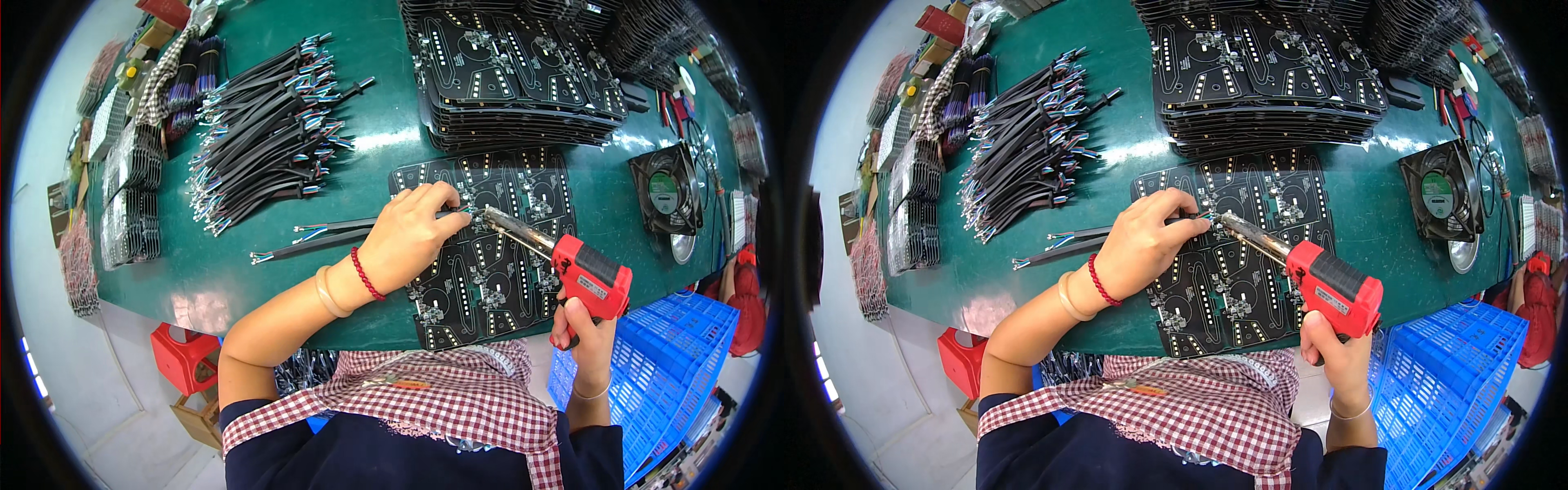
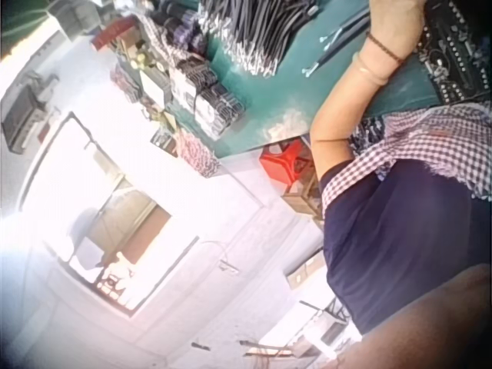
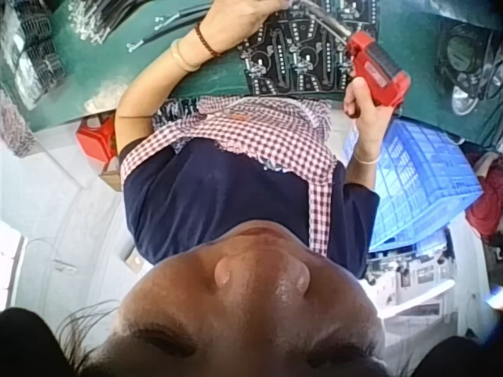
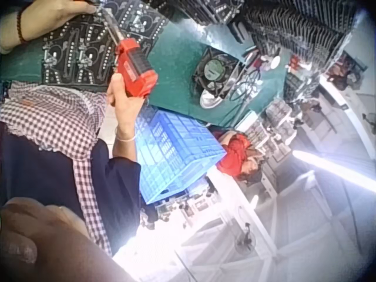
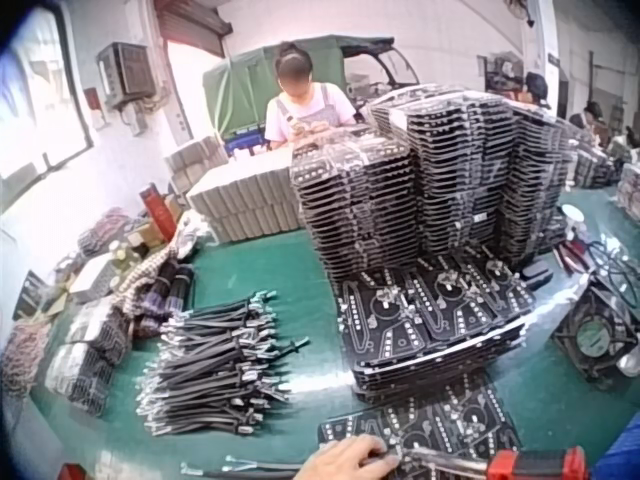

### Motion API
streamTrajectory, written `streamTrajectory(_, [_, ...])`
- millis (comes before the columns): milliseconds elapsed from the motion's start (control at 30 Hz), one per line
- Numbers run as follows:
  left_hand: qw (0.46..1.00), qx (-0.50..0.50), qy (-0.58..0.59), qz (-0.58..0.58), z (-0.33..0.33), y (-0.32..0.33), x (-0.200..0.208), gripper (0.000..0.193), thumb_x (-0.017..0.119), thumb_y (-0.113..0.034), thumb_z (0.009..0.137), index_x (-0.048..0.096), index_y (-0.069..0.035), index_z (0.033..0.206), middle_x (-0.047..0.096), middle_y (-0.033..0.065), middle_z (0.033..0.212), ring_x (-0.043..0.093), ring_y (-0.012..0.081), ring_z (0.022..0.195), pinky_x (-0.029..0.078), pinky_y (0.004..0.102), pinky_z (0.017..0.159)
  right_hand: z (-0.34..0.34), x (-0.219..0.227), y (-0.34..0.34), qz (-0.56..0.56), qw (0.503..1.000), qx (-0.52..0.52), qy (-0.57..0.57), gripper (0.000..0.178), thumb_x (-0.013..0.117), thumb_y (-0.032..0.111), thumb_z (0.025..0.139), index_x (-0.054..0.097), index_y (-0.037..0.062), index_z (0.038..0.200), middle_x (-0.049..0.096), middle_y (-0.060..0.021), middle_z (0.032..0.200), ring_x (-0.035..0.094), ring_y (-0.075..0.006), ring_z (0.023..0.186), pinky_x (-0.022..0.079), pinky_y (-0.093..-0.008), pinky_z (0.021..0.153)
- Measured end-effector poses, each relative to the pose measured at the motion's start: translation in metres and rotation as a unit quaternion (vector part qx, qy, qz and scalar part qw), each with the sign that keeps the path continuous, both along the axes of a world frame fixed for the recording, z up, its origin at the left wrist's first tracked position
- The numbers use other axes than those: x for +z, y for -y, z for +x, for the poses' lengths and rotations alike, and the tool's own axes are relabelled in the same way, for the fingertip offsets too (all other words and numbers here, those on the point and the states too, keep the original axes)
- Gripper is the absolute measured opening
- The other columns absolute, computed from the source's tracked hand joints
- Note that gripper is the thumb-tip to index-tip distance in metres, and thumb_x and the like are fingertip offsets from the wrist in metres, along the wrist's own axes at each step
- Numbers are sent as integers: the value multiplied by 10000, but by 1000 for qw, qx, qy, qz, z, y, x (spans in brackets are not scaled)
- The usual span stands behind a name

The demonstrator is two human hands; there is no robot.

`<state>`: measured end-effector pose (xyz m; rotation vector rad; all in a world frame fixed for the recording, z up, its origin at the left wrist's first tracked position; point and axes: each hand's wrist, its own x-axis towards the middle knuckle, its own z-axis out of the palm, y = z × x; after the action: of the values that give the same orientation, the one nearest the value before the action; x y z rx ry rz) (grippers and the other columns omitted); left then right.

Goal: The person solders wires onto circuit boards using a soldering iron, places a completed board into a plastic crate, and takes another board from a stack to solder more wires onto it.

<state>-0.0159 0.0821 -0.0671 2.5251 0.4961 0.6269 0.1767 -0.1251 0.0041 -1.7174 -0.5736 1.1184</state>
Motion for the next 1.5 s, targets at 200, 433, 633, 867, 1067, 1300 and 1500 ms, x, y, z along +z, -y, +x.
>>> streamTrajectory(200, [1000,2,4,5,0,1,-1,317,663,38,675,663,-99,961,581,69,950,597,252,815,491,357,681,4,2,-4,3,999,-8,-42,175,601,149,887,560,-10,948,526,-36,550,453,-77,410,371,-227,396])
streamTrajectory(433, [1000,-1,-2,12,-1,1,0,322,663,33,677,662,-99,970,577,69,956,588,251,823,484,360,696,15,3,-14,-5,990,-45,-134,208,582,187,890,549,-11,943,505,-54,536,421,-86,366,369,-237,371])
streamTrajectory(633, [1000,0,-4,13,-2,1,-1,320,664,31,677,664,-101,969,574,64,957,585,246,820,478,355,697,16,6,-13,4,989,-38,-141,249,576,206,898,544,-25,984,494,-56,530,406,-84,358,363,-236,366])
streamTrajectory(867, [1000,0,-7,10,-2,1,1,324,661,31,671,665,-101,967,571,61,958,584,241,825,473,355,705,24,-1,-4,98,987,-60,-110,374,575,264,897,524,-60,1077,494,-68,542,426,-100,381,428,-261,427])
streamTrajectory(1067, [999,8,-16,29,0,6,-1,307,633,42,688,633,-91,964,555,61,975,571,232,842,423,349,702,56,-22,-3,195,975,-35,-101,422,611,288,861,507,-62,1074,561,-112,610,549,-175,477,369,-424,1052])
streamTrajectory(1300, [999,10,-6,50,-1,8,-6,299,608,52,701,618,-76,970,546,74,1000,554,243,887,398,350,736,84,-44,-22,256,950,40,-172,473,660,356,779,518,-19,1030,594,-144,649,601,-240,580,179,-486,1157])
streamTrajectory(1500, [998,4,-15,54,-16,11,-6,311,603,52,700,619,-73,984,548,79,1007,546,251,920,399,351,762,73,-45,-20,277,933,36,-225,445,642,331,785,512,-12,1035,593,-145,665,590,-239,578,229,-519,1131])
